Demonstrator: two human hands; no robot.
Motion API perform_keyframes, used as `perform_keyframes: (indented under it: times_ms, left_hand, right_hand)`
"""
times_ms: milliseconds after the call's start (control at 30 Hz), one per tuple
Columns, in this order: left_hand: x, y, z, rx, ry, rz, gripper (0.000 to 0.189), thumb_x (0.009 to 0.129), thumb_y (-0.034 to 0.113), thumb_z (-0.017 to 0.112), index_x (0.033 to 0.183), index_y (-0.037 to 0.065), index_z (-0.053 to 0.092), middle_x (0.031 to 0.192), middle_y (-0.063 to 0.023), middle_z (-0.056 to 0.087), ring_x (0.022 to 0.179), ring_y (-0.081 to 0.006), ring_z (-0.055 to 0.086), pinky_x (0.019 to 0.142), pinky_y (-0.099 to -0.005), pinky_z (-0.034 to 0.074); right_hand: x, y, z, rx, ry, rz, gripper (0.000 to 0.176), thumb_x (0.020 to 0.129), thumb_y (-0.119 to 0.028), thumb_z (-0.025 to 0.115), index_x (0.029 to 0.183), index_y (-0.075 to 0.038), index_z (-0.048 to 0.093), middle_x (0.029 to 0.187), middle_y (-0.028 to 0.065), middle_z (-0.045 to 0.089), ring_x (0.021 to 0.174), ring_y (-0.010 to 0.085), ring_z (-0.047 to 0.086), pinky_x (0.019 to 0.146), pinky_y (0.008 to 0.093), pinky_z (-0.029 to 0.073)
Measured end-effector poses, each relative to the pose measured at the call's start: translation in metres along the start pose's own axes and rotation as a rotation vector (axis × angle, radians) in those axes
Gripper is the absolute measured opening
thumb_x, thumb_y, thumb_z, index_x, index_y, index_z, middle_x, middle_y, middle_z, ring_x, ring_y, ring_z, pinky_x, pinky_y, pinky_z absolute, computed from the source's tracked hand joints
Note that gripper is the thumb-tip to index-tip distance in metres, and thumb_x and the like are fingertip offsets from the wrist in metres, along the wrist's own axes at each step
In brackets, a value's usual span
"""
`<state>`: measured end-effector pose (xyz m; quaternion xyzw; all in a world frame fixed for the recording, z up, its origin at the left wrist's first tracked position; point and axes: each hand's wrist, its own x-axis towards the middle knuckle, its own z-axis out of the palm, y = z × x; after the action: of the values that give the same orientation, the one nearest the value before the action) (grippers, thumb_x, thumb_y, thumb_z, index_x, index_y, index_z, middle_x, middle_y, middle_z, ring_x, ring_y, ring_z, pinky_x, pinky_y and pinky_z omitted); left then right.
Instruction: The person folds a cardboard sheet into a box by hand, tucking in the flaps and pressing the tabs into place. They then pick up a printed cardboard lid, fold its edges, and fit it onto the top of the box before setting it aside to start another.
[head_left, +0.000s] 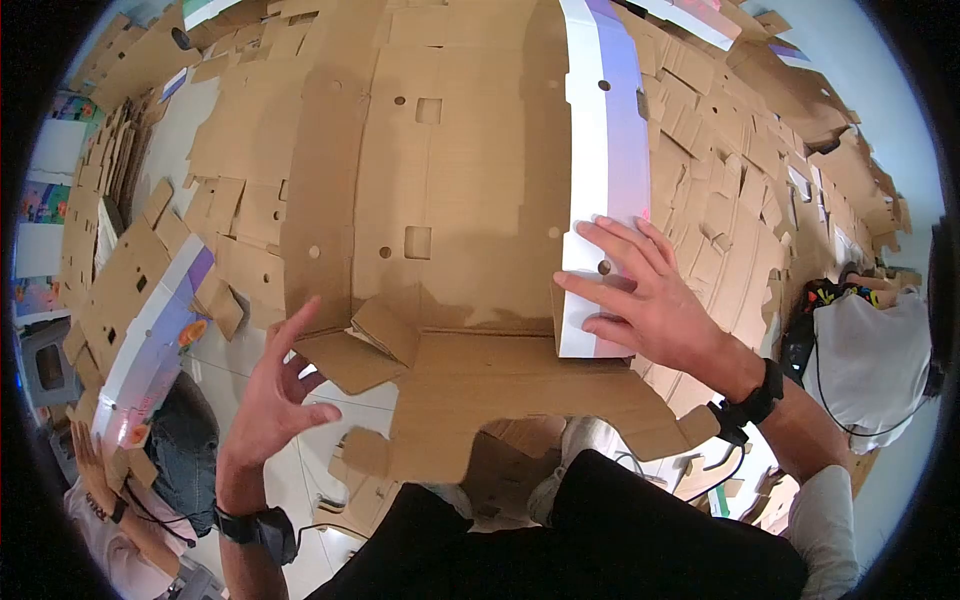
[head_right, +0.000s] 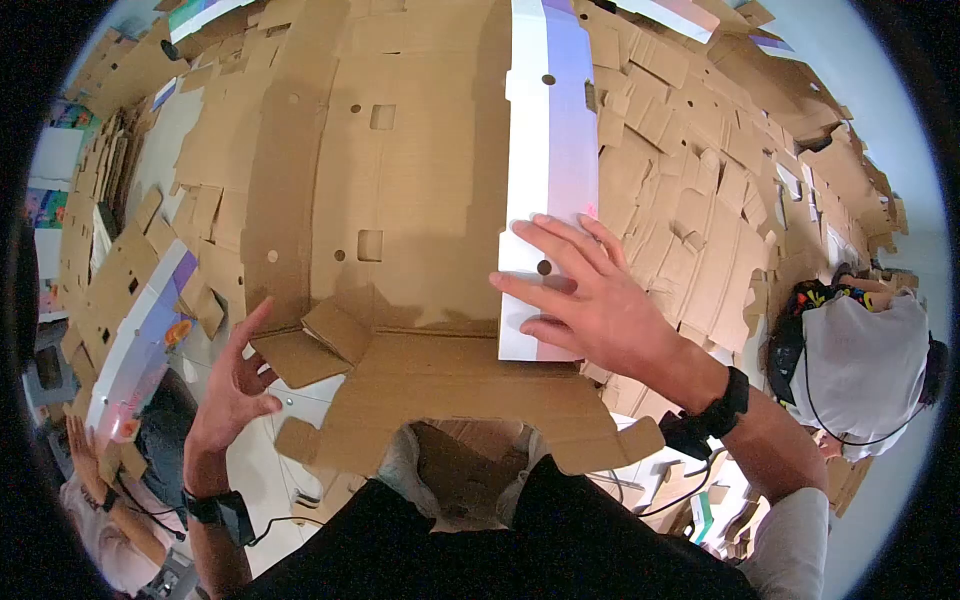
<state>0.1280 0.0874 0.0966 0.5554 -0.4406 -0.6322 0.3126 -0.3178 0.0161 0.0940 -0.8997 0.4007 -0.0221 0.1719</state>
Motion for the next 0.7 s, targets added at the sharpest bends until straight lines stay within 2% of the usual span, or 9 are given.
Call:
perform_keyframes:
  times_ms: [67, 167, 267, 367, 467, 533, 600, 700]
  left_hand:
    - [-0.004, 0.003, -0.002, 0.183, 0.022, -0.012, 0.098, 0.081, -0.005, 0.088, 0.167, 0.012, 0.045, 0.143, -0.0077, 0.054, 0.114, -0.0237, 0.067, 0.102, -0.0358, 0.057]
    - [0.006, 0.012, 0.017, 0.732, 0.152, 0.048, 0.082, 0.08, -0.006, 0.087, 0.156, 0.013, 0.06, 0.127, -0.0095, 0.056, 0.106, -0.0251, 0.067, 0.094, -0.0357, 0.06]
    - [0.015, -0.002, 0.019, 0.935, 0.135, 0.082, 0.055, 0.082, -0.006, 0.084, 0.135, 0.009, 0.075, 0.116, -0.0111, 0.055, 0.097, -0.024, 0.066, 0.082, -0.034, 0.06]
    - [0.018, -0.021, 0.005, 0.848, 0.205, 0.231, 0.04, 0.084, -0.008, 0.08, 0.122, 0.006, 0.079, 0.109, -0.0112, 0.055, 0.092, -0.0222, 0.065, 0.072, -0.0338, 0.059]
    - [0.01, -0.012, 0.017, 0.811, 0.243, 0.316, 0.02, 0.093, -0.003, 0.075, 0.111, 0.001, 0.079, 0.104, -0.0087, 0.054, 0.087, -0.0202, 0.066, 0.066, -0.0311, 0.058]
    - [0.016, -0.017, 0.019, 0.529, 0.363, 0.213, 0.011, 0.101, 0.004, 0.068, 0.108, -0.002, 0.075, 0.101, -0.0073, 0.054, 0.08, -0.0176, 0.067, 0.06, -0.0286, 0.055]
    - [0.019, -0.023, 0.019, 0.249, 0.486, 0.108, 0.018, 0.109, 0.011, 0.062, 0.104, -0.004, 0.07, 0.098, -0.0059, 0.054, 0.073, -0.0149, 0.067, 0.054, -0.0261, 0.051]
    - [0.028, -0.049, 0.026, 0.251, 0.578, 0.116, 0.014, 0.108, 0.009, 0.062, 0.102, -0.003, 0.066, 0.091, -0.008, 0.054, 0.067, -0.0153, 0.064, 0.051, -0.0287, 0.048]
  right_hand:
    - [-0.002, 0.002, 0.001, -0.008, 0.006, -0.006, 0.06, 0.092, -0.034, 0.083, 0.15, -0.027, 0.066, 0.169, 0.0143, 0.041, 0.159, 0.0354, 0.036, 0.132, 0.0586, 0.025]
    - [-0.003, 0.002, 0.002, -0.019, 0.011, -0.014, 0.061, 0.092, -0.033, 0.083, 0.15, -0.027, 0.066, 0.169, 0.0143, 0.041, 0.158, 0.0357, 0.037, 0.132, 0.0587, 0.025]
    - [0.0, 0.002, 0.001, -0.019, 0.013, -0.016, 0.061, 0.092, -0.033, 0.083, 0.149, -0.027, 0.066, 0.169, 0.0143, 0.042, 0.158, 0.0357, 0.038, 0.132, 0.0588, 0.025]
    - [-0.001, 0.003, -0.001, -0.013, 0.027, -0.017, 0.06, 0.092, -0.032, 0.083, 0.149, -0.027, 0.066, 0.169, 0.0142, 0.042, 0.158, 0.0352, 0.038, 0.132, 0.0587, 0.025]
    - [-0.005, 0.006, -0.001, 0.002, 0.023, -0.015, 0.058, 0.093, -0.033, 0.082, 0.149, -0.027, 0.066, 0.169, 0.0143, 0.043, 0.158, 0.0344, 0.038, 0.133, 0.0588, 0.024]
    - [-0.007, 0.009, -0.002, 0.014, 0.015, -0.014, 0.057, 0.094, -0.033, 0.081, 0.148, -0.027, 0.067, 0.169, 0.0144, 0.043, 0.158, 0.0339, 0.038, 0.133, 0.0588, 0.024]
    - [-0.008, 0.009, -0.004, -0.014, -0.007, -0.028, 0.056, 0.094, -0.033, 0.081, 0.148, -0.026, 0.067, 0.169, 0.0144, 0.043, 0.158, 0.0333, 0.038, 0.133, 0.0589, 0.023]
    - [-0.003, 0.007, -0.003, 0.003, 0.002, -0.043, 0.055, 0.094, -0.032, 0.08, 0.147, -0.025, 0.068, 0.168, 0.0143, 0.045, 0.158, 0.0326, 0.038, 0.133, 0.0589, 0.023]
